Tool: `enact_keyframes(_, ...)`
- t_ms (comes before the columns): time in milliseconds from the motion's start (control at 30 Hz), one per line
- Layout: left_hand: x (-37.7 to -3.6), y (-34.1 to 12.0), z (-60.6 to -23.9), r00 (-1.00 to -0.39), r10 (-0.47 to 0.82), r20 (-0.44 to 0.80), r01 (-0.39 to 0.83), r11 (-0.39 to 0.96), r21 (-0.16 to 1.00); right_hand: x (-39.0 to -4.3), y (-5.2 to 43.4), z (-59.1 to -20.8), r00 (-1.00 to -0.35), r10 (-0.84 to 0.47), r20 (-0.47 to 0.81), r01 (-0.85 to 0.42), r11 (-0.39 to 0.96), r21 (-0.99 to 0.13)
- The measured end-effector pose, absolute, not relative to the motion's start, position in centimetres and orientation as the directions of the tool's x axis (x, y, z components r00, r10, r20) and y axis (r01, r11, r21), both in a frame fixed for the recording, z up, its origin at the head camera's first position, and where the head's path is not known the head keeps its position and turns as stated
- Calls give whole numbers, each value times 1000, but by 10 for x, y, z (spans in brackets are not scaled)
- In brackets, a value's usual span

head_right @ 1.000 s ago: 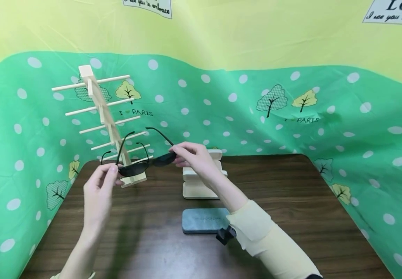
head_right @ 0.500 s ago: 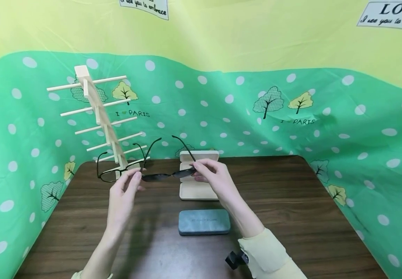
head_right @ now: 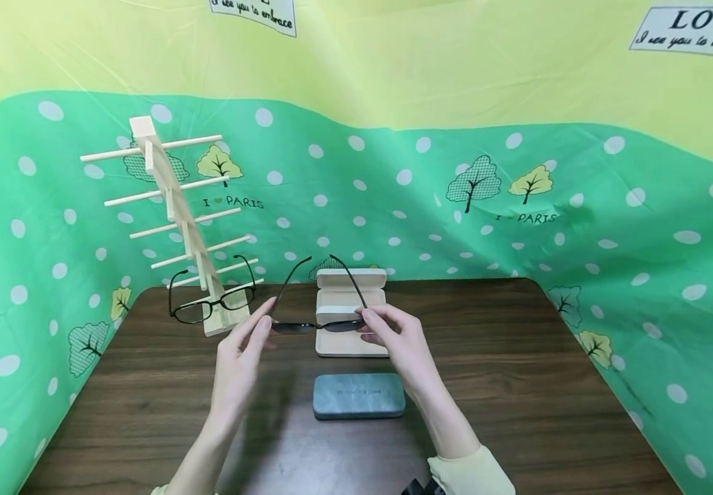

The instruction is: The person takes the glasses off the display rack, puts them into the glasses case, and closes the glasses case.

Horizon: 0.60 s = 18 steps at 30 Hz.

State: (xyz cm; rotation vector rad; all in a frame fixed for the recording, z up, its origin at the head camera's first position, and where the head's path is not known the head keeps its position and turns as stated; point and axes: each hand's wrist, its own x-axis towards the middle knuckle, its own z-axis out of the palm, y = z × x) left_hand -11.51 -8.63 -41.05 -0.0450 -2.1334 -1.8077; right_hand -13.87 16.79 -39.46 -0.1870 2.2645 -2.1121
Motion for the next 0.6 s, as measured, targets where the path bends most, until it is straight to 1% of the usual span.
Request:
enact_keyframes(200,-114,-76,-421,-947,-169,273,242,181,953,-133,177,-405,-994,-89,60,-66,65,-996)
enact_keyframes(433,-114,-69,-431,-958,-141,248,236,93,967,-131,185,-414,-997,-70,39,-45,86,-995)
enact_keyframes(600,-113,-65,-435,-963,-136,232,230,27,973,-129,189,-418,-995,-72,70,-76,77,-994)
